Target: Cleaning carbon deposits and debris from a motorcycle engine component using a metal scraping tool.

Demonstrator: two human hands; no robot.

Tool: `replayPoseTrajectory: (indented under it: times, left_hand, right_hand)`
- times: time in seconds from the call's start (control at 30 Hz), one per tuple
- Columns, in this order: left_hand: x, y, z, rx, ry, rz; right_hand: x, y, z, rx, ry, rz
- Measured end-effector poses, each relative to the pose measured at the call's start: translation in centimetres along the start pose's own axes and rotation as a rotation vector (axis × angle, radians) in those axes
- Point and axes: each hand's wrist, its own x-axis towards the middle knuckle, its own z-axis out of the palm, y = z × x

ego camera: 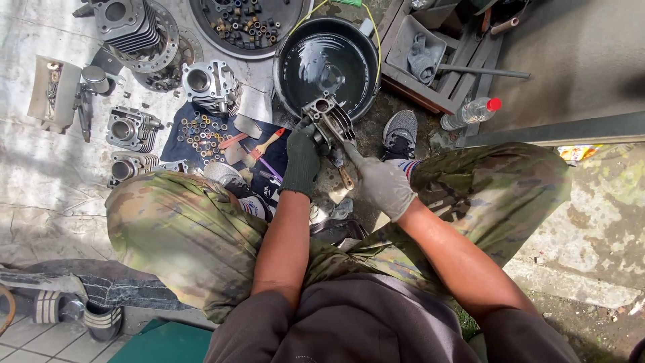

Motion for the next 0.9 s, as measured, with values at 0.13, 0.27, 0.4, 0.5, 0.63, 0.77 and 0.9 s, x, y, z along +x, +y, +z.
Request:
replayPoseTrajectory:
  times: [0.13,0.27,0.4,0.5,0.63,0.77,0.9]
  left_hand:
    - [1.4,-1.4,-1.3,-0.032,-0.013,-0.036]
    - [-1.0,1.9,1.1,-0.081,-0.004,-0.098]
    - [-3.5,4.1,2.7,-0.063,-0.063,-0.165]
    - [-2.7,2.6,1.9,-0.081,-0.026,-0.15]
    - [-2.8,2.8,2.3,-0.063,-0.055,-0.091]
    - [-3.7,3.3,2.4,-0.08,-0.055,-0.006]
    - [-5.3,4.1,3.9,-0.09,-0.023,-0.022]
  right_hand:
    - [0.0,0.6,0.6,0.004,0.008,0.028]
    - [2.1,-0.3,0.3,0.068,0.088,-0.003]
    - [0.1,-0.7,-0.2,0.032,0.051,0.0]
    - [-0.8,-0.9,-0.1,0.047,-0.007,0.028]
    - [3.0,-0.7,1.5,-0.005,0.051,0.015]
    - [0.7,-0.1,0.8,-0.003,-0.014,0.041]
    - [0.7,2.2,1.4,-0.03,0.103,0.065]
